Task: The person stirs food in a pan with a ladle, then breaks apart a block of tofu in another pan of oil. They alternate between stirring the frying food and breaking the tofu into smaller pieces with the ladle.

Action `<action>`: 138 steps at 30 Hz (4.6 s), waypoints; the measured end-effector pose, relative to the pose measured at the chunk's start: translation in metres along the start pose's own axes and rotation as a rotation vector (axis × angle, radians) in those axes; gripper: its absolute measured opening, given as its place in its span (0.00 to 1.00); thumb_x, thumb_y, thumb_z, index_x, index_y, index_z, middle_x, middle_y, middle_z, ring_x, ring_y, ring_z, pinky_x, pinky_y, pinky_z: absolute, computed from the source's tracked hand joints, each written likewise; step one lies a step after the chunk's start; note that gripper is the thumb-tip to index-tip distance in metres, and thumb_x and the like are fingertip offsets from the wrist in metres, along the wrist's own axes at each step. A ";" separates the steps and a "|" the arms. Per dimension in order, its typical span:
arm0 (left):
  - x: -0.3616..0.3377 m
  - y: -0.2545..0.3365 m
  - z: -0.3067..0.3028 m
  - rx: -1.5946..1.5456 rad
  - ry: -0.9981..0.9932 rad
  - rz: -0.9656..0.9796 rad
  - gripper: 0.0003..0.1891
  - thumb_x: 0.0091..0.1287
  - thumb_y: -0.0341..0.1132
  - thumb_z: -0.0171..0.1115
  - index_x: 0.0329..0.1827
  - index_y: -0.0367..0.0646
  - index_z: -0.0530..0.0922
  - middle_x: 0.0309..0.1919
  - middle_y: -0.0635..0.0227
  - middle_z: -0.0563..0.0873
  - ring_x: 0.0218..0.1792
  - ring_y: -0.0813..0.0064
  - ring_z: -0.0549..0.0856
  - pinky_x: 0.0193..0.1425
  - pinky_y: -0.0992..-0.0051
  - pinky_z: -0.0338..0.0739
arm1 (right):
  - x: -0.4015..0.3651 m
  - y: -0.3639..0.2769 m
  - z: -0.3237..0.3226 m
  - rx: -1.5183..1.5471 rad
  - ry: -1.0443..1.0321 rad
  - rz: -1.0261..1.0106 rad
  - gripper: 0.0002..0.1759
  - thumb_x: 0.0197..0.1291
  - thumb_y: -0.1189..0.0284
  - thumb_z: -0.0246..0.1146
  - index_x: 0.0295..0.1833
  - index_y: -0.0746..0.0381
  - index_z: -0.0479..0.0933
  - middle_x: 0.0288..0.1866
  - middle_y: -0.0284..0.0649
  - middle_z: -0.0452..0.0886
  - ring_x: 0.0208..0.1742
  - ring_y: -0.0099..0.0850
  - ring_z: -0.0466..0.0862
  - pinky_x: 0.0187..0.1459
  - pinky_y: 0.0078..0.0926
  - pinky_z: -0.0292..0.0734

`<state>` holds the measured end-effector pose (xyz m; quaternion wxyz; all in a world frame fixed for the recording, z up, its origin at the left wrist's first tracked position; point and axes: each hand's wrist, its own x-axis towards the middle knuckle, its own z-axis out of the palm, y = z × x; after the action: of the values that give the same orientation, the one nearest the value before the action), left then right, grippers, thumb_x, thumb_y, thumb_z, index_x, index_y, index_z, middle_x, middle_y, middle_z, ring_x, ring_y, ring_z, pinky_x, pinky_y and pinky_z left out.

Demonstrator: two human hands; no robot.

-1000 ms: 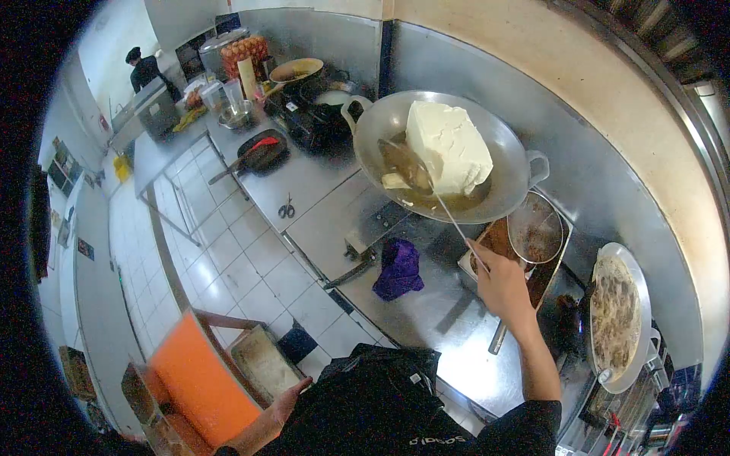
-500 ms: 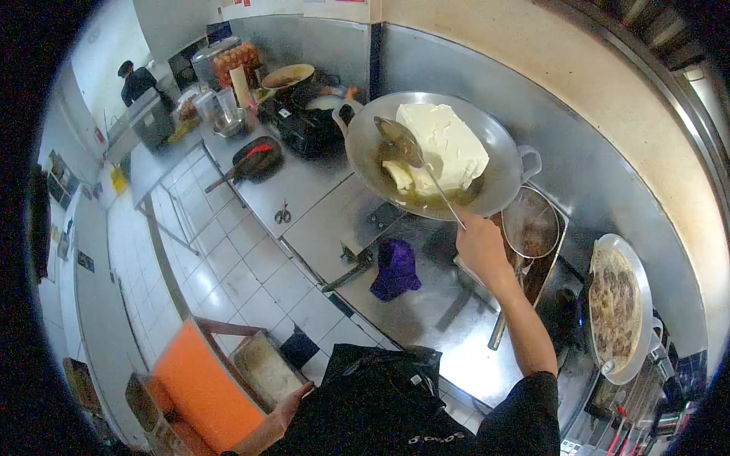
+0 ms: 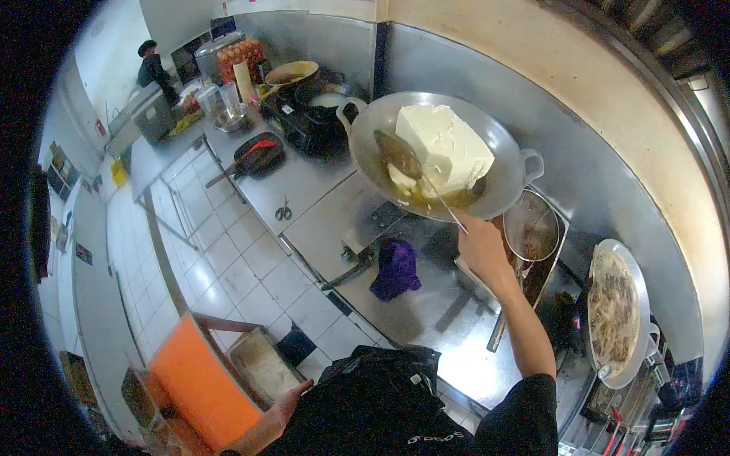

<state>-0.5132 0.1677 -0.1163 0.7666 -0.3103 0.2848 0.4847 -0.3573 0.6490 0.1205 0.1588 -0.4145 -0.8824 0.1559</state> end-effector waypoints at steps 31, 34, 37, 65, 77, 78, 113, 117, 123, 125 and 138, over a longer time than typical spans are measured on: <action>-0.012 0.018 0.113 0.213 0.279 -0.331 0.24 0.65 0.52 0.58 0.53 0.41 0.80 0.45 0.57 0.85 0.44 0.54 0.83 0.55 0.53 0.75 | -0.030 0.029 -0.073 -0.140 0.061 -0.018 0.27 0.59 0.77 0.55 0.66 0.60 0.65 0.29 0.57 0.79 0.32 0.53 0.81 0.35 0.43 0.75; -0.049 0.002 0.153 0.461 0.286 0.004 0.25 0.64 0.53 0.59 0.53 0.41 0.79 0.45 0.57 0.85 0.44 0.54 0.83 0.56 0.54 0.74 | -0.034 0.016 -0.079 -0.167 0.042 0.014 0.27 0.59 0.77 0.55 0.66 0.62 0.66 0.31 0.58 0.79 0.33 0.53 0.81 0.36 0.43 0.75; -0.026 0.011 0.125 0.225 0.342 -0.253 0.25 0.64 0.53 0.59 0.54 0.41 0.79 0.46 0.57 0.85 0.45 0.54 0.83 0.57 0.53 0.73 | -0.026 0.015 -0.075 -0.171 0.064 0.012 0.27 0.58 0.77 0.54 0.66 0.63 0.65 0.33 0.59 0.79 0.34 0.53 0.81 0.37 0.42 0.75; -0.020 -0.003 0.089 0.119 0.195 -0.337 0.26 0.65 0.55 0.57 0.54 0.42 0.79 0.48 0.58 0.84 0.45 0.56 0.83 0.55 0.56 0.75 | 0.106 -0.028 0.005 -0.629 -0.079 -0.099 0.26 0.59 0.78 0.50 0.64 0.71 0.58 0.34 0.57 0.81 0.38 0.51 0.84 0.39 0.46 0.81; -0.025 -0.003 0.094 0.132 0.240 -0.283 0.26 0.68 0.53 0.54 0.55 0.39 0.78 0.49 0.58 0.84 0.46 0.56 0.83 0.56 0.57 0.75 | 0.109 -0.007 0.003 -0.570 -0.140 -0.126 0.27 0.61 0.76 0.48 0.67 0.63 0.57 0.34 0.61 0.80 0.39 0.56 0.83 0.40 0.51 0.79; -0.031 -0.003 0.104 0.119 0.282 -0.270 0.26 0.68 0.53 0.53 0.55 0.39 0.78 0.49 0.58 0.84 0.46 0.56 0.82 0.56 0.58 0.75 | 0.106 -0.008 0.003 -0.561 -0.157 -0.119 0.27 0.61 0.76 0.47 0.68 0.62 0.57 0.34 0.61 0.80 0.39 0.56 0.83 0.40 0.51 0.78; -0.045 0.005 0.122 0.308 0.006 0.021 0.20 0.62 0.49 0.63 0.47 0.41 0.82 0.41 0.60 0.87 0.39 0.59 0.85 0.47 0.55 0.80 | 0.076 -0.035 -0.036 -0.492 -0.062 -0.122 0.25 0.59 0.76 0.50 0.63 0.68 0.65 0.33 0.60 0.80 0.35 0.56 0.81 0.40 0.54 0.74; -0.007 0.007 0.080 0.174 0.260 -0.256 0.27 0.66 0.55 0.55 0.55 0.40 0.78 0.49 0.57 0.83 0.47 0.53 0.81 0.60 0.54 0.71 | 0.089 -0.030 -0.031 -0.551 -0.171 -0.158 0.27 0.57 0.79 0.51 0.65 0.67 0.61 0.34 0.57 0.81 0.37 0.52 0.84 0.38 0.47 0.79; -0.004 0.008 0.065 -0.088 -0.018 -0.429 0.27 0.67 0.54 0.54 0.55 0.39 0.77 0.50 0.56 0.83 0.48 0.54 0.81 0.59 0.55 0.72 | 0.085 -0.047 -0.030 -0.626 -0.240 -0.240 0.26 0.57 0.79 0.51 0.63 0.71 0.61 0.34 0.57 0.81 0.39 0.52 0.83 0.38 0.46 0.79; -0.008 0.004 0.077 0.016 0.157 -0.361 0.27 0.67 0.54 0.54 0.55 0.39 0.77 0.50 0.55 0.83 0.47 0.53 0.81 0.59 0.55 0.72 | 0.084 -0.039 -0.023 -0.608 -0.213 -0.236 0.27 0.57 0.78 0.50 0.65 0.70 0.60 0.32 0.59 0.80 0.36 0.53 0.83 0.37 0.48 0.78; -0.025 -0.009 0.104 0.059 0.246 -0.266 0.27 0.68 0.54 0.53 0.55 0.39 0.78 0.49 0.57 0.84 0.46 0.55 0.82 0.57 0.57 0.73 | 0.070 -0.024 0.008 -0.581 -0.238 -0.278 0.32 0.54 0.80 0.52 0.66 0.72 0.55 0.32 0.59 0.80 0.35 0.53 0.83 0.36 0.50 0.79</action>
<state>-0.5001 0.2292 -0.0294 0.7922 -0.3795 0.3470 0.3288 -0.4194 0.6875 0.1335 -0.0502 -0.2970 -0.9504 -0.0780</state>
